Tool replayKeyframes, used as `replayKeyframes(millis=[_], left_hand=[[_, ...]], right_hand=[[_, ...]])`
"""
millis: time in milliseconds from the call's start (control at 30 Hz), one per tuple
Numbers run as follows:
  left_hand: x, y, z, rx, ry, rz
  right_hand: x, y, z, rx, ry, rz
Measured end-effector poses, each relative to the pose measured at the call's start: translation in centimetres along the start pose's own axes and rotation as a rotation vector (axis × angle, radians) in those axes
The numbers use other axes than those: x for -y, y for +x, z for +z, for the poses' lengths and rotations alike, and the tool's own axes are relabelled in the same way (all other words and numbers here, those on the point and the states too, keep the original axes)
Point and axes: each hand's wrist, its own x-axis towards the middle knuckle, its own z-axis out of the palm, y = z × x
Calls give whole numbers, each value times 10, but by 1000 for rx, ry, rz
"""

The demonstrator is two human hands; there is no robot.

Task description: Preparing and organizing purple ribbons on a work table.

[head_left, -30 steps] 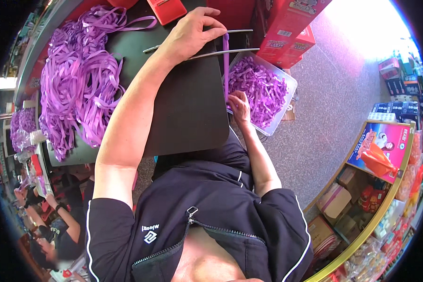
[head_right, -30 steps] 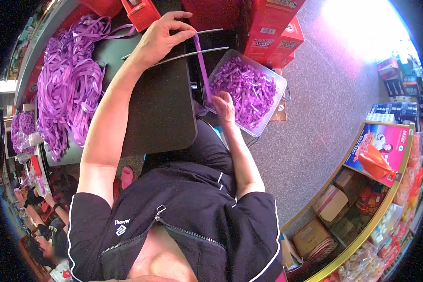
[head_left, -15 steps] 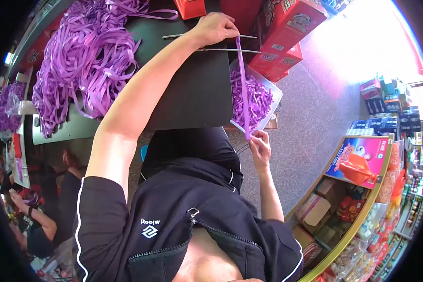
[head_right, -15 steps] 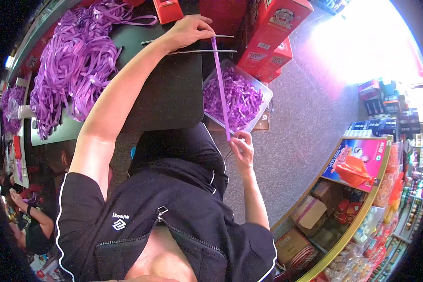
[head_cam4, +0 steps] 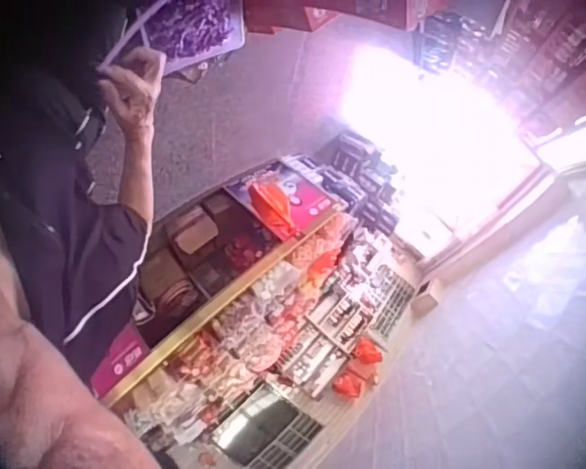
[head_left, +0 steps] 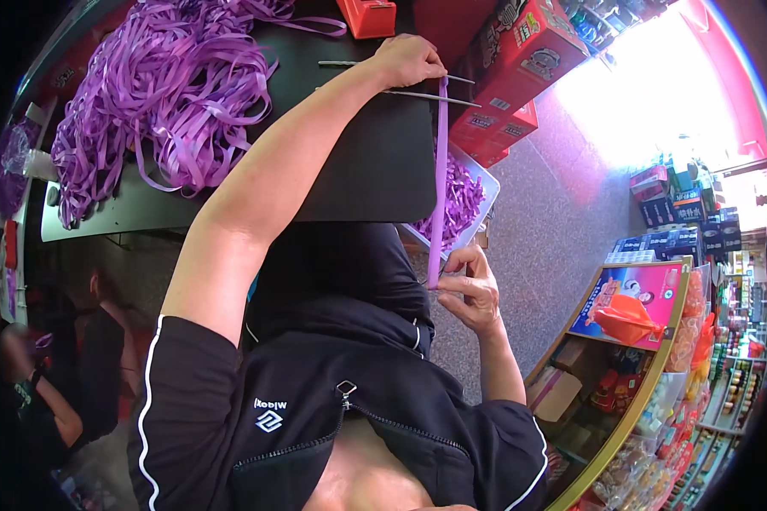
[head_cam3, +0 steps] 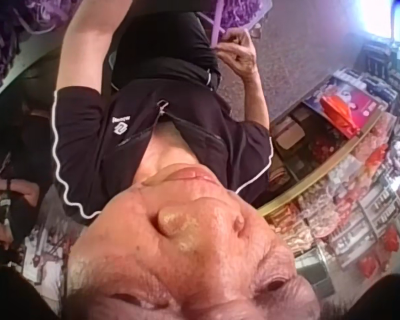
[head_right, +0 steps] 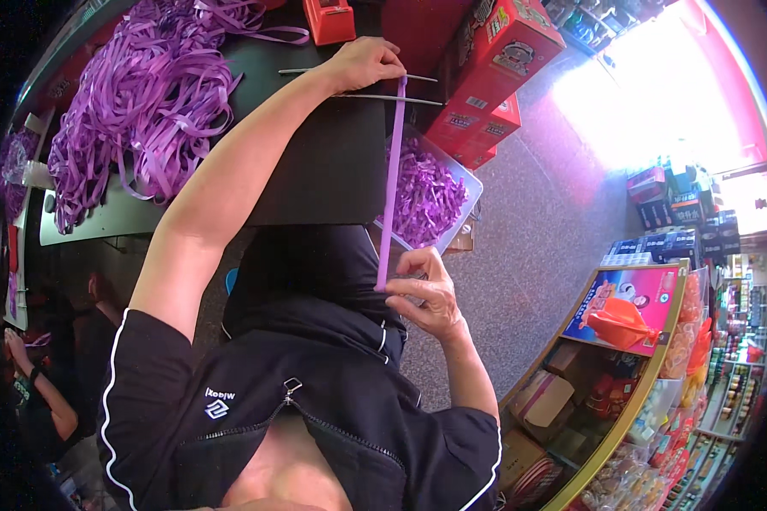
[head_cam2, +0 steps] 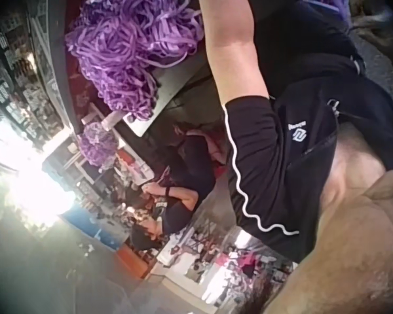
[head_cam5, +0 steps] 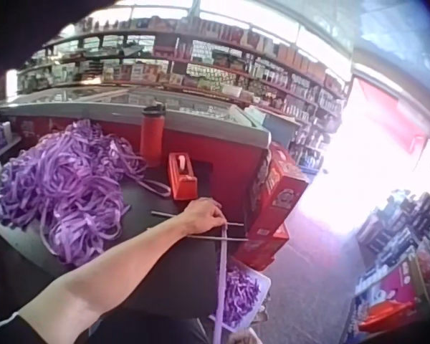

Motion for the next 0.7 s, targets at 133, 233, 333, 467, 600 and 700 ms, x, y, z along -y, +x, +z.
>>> replayKeyframes(millis=[133,233,333,467,600,700], left_hand=[[6,6,4,5,54,37],[5,5,2,-16,90,61],[6,6,3,-7,93,64],[-1,2,2,-9,94,58],[4,3,0,-1,81,30],[4,2,1,-5,82,32]], right_hand=[[8,12,-1,-96,136,-68],[20,29,-10,-248,239,-163],[27,59,-30,-293,255,-297],[33,122,-66,-234,303,-477],[52,210,-73,-267,483,-372],[44,256,-85,-181,304,-533]])
